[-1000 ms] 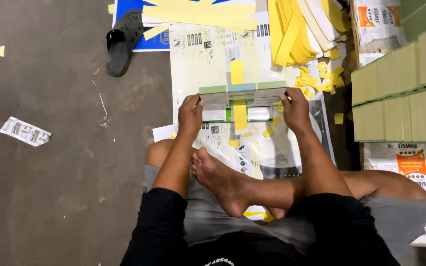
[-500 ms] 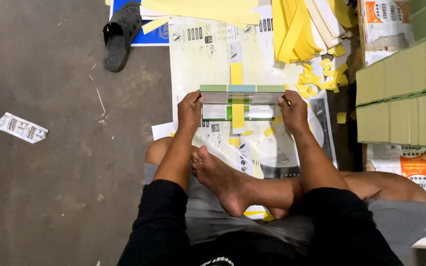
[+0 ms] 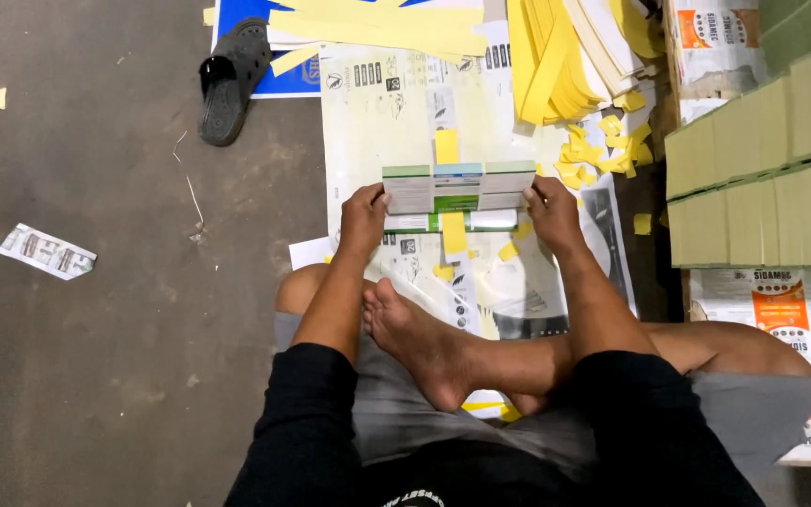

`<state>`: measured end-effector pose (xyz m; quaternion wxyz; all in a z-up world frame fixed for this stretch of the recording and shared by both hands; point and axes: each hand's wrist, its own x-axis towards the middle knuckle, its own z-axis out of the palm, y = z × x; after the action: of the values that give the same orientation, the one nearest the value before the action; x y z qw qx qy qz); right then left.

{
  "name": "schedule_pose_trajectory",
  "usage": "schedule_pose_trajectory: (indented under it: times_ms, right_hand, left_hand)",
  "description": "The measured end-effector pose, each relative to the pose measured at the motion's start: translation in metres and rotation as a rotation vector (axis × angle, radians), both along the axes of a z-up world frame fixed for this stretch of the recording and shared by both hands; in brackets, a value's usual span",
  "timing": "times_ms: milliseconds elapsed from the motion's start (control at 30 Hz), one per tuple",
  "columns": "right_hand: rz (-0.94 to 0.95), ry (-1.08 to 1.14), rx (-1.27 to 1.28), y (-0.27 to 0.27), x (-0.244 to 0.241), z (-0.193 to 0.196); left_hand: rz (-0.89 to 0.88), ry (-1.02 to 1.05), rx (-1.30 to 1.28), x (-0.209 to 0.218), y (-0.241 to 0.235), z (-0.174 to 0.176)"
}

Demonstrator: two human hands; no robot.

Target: The person applies yellow adhesive labels to stacks of printed boxes in a production environment.

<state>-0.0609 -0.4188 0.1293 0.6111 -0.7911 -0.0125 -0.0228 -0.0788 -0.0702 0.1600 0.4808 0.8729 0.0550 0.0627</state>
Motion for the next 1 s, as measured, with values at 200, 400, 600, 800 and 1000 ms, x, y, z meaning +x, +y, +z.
schedule_pose_trajectory:
  times_ms: [200, 400, 600, 800, 1000]
  right_hand:
    - [-0.076, -0.007, -0.355, -0.001, 0.013, -0.020]
    - [-0.115, 0.132, -0.175, -0.004, 0.016, 0.020]
    - [-0.066, 0.443, -0.065, 0.002, 0.010, 0.012]
    - [-0.058, 0.444, -0.296, 0.006, 0.002, 0.007]
    - [-0.117, 0.464, -0.285, 0.013, -0.003, 0.008]
  left_hand:
    - [0.012, 0.047, 0.002, 0.025, 0.003, -0.018]
    - [0.045, 0.321, -0.111, 0.023, -0.001, 0.009]
    - [0.092, 0.423, -0.164, 0.012, 0.010, 0.007]
    - [0.125, 0.378, 0.041, 0.012, 0.007, -0.010]
    - [0.167, 0.383, 0.053, 0.010, 0.005, -0.013]
